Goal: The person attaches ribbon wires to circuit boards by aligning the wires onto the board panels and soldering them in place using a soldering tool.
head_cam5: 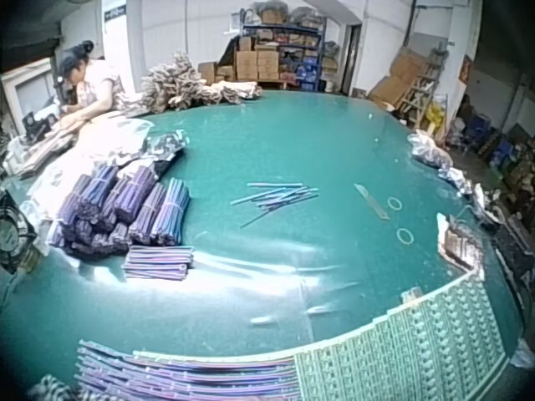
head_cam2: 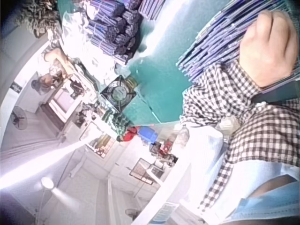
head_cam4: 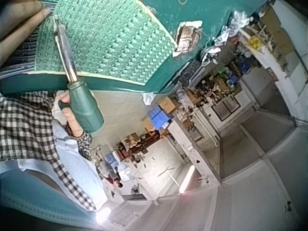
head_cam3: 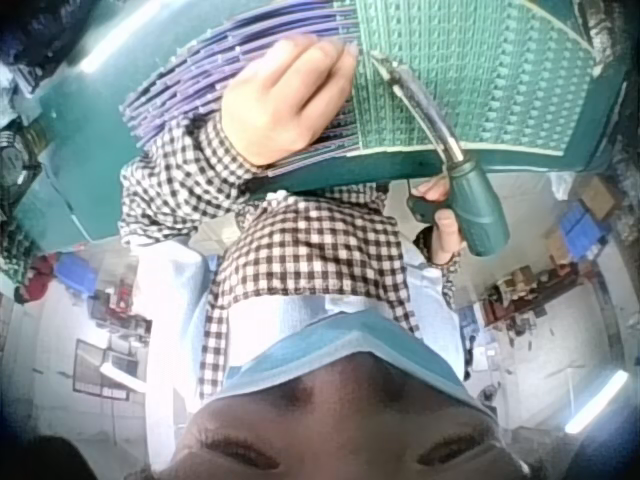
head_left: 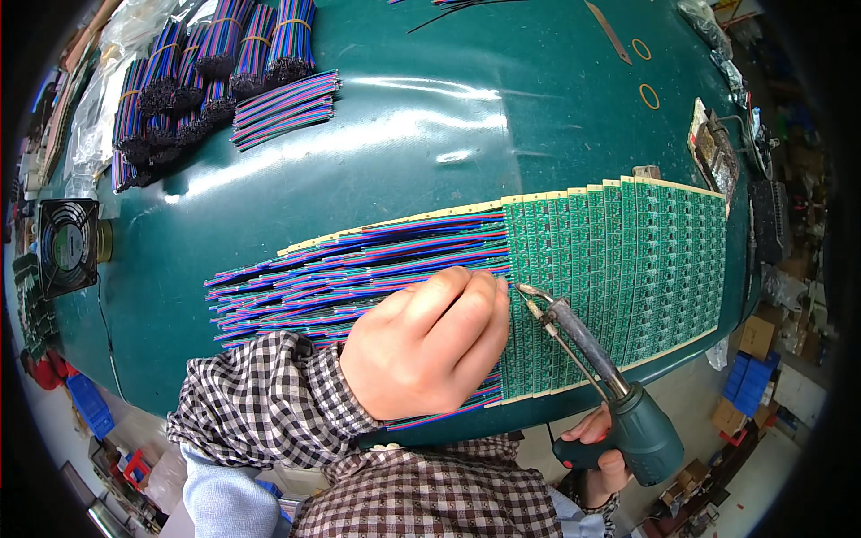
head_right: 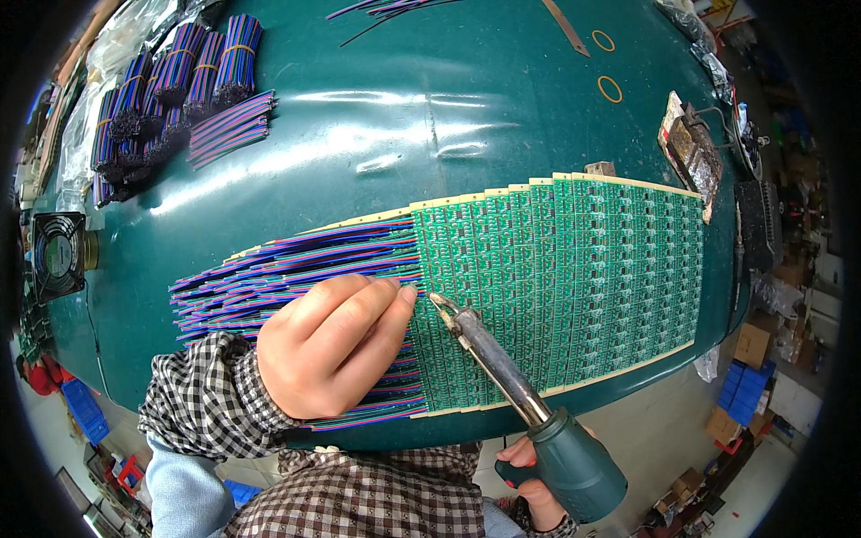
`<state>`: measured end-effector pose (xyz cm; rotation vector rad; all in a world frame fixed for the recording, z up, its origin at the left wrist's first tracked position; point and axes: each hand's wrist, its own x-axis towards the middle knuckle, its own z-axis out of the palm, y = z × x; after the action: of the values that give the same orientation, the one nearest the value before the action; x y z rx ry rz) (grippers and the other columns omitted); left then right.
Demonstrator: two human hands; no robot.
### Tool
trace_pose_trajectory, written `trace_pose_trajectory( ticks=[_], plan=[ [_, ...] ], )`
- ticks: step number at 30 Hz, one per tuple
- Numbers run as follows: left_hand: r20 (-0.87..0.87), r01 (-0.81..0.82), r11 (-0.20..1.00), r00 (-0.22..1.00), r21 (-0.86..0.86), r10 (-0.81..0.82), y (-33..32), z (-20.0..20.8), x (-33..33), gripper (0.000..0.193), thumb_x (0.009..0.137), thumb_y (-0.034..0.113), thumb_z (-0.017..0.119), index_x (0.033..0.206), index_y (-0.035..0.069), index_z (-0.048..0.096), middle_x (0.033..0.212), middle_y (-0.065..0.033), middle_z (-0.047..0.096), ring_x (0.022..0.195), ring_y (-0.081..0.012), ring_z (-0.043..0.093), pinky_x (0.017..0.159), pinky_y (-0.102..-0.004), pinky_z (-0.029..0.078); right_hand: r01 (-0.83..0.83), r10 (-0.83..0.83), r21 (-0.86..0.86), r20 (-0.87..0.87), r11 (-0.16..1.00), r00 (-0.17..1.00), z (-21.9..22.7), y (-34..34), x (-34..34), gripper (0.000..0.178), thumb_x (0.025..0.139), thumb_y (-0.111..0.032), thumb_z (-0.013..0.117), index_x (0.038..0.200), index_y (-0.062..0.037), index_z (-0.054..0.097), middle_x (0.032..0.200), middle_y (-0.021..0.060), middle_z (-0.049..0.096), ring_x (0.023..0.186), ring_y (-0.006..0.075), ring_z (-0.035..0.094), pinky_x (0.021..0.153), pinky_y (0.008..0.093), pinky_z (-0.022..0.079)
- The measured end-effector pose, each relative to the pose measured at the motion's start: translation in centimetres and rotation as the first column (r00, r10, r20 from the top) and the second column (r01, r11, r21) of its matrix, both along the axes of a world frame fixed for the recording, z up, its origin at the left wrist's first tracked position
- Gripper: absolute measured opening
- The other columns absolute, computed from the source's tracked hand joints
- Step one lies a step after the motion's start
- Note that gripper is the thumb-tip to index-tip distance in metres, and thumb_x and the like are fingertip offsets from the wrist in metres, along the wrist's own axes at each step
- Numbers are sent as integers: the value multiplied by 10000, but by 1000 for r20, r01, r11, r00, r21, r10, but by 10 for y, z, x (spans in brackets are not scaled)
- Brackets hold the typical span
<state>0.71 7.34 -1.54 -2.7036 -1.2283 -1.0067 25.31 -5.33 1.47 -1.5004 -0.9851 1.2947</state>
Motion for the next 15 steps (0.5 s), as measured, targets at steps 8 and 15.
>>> trace_pose_trajectory(
  ticks=[8, 15],
  plan=[
    [-17, -6, 1000, 1000, 5, 6, -2, 0, 1, 312, 593, 60, 660, 885, -48, 668, 879, -112, 613, 755, -212, 611, 627, -271, 528, -13, 13, -3, -21, 1000, 1000, -4, -7, 5, 543, 777, -482, 670, 814, 48, 554, 713, 133, 541, 660, 233, 601, 608, 343, 569],
    [-28, -6, 1000, 1000, 22, 7, 0, 0, 3, 301, 593, 57, 662, 875, -48, 669, 874, -115, 612, 751, -211, 610, 621, -266, 525, 50, -46, 68, -53, 996, 997, -5, 1, 1, 555, 815, -486, 635, 811, 61, 543, 706, 138, 517, 638, 238, 591, 572, 339, 575]
  ],
)
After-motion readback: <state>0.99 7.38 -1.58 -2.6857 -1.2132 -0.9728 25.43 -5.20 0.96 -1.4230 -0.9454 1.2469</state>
